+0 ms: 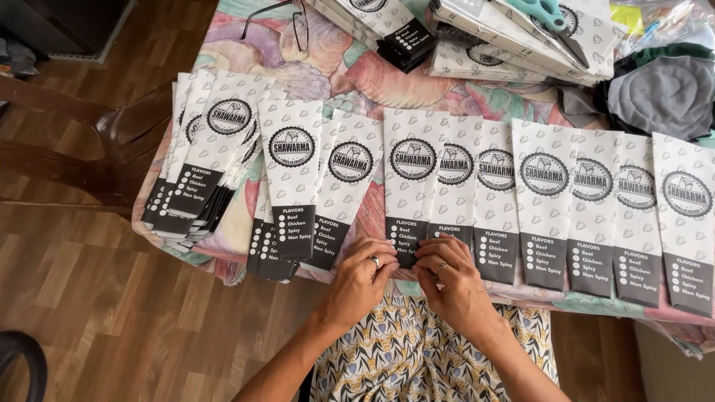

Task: The person arranges printed paper packages on a table and applies glue from a bottle along the bottom edges of each package. They work one package at a time, pressing the glued edges to secure them.

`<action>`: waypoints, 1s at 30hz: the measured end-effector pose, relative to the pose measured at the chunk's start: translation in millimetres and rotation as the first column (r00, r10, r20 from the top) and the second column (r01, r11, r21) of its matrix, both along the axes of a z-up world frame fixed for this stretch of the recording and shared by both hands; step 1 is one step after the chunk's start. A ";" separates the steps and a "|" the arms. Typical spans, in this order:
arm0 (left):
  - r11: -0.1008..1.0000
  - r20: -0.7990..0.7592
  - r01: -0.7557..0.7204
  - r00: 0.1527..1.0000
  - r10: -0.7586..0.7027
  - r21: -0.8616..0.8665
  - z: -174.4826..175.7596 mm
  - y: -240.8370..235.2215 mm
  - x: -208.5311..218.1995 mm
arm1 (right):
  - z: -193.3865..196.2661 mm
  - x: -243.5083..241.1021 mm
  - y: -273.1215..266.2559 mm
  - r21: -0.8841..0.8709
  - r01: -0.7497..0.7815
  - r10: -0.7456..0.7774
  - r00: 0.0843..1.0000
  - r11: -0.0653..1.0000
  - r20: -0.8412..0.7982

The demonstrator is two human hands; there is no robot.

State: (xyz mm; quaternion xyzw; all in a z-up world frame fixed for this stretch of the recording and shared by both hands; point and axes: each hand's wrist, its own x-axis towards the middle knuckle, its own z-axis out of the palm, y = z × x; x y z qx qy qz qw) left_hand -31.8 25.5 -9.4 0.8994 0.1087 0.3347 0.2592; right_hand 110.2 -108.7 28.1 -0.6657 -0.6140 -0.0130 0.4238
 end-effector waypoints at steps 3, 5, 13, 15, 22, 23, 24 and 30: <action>0.996 -0.006 0.068 0.998 -0.069 -0.053 -3.9 2.3 -4.5 | -4.6 3.9 -2.0 -0.052 -0.022 0.023 1.000 0.998 0.020; 0.995 -0.019 0.096 0.995 -0.097 -0.042 -3.7 5.7 -8.9 | -3.0 4.2 -3.1 -0.026 -0.039 0.040 0.999 0.999 0.023; 0.979 0.042 0.184 0.983 -0.181 -0.087 -4.1 11.4 -10.8 | -7.2 7.4 -8.8 0.001 -0.087 0.087 0.992 0.996 0.087; 0.980 -0.012 0.152 0.988 -0.155 -0.126 -3.6 9.9 -11.1 | -3.9 5.8 -7.9 0.004 -0.071 0.070 0.996 0.997 0.060; 0.992 -0.035 0.053 0.998 -0.058 -0.117 3.2 5.8 -7.4 | -6.9 2.7 -4.3 -0.017 0.010 -0.010 1.000 1.000 -0.015; 0.990 -0.043 0.062 0.997 -0.068 -0.130 4.0 6.6 -7.6 | -8.0 3.4 -4.3 -0.020 0.012 -0.012 1.000 1.000 -0.024; 0.987 -0.052 0.071 0.996 -0.079 -0.142 4.8 7.8 -8.1 | -9.1 3.9 -3.8 -0.021 0.014 -0.015 0.999 1.000 -0.033; 0.979 -0.036 0.012 0.999 -0.020 -0.203 5.6 3.0 -3.5 | -8.3 4.1 -1.8 -0.056 0.048 -0.052 0.996 0.997 -0.069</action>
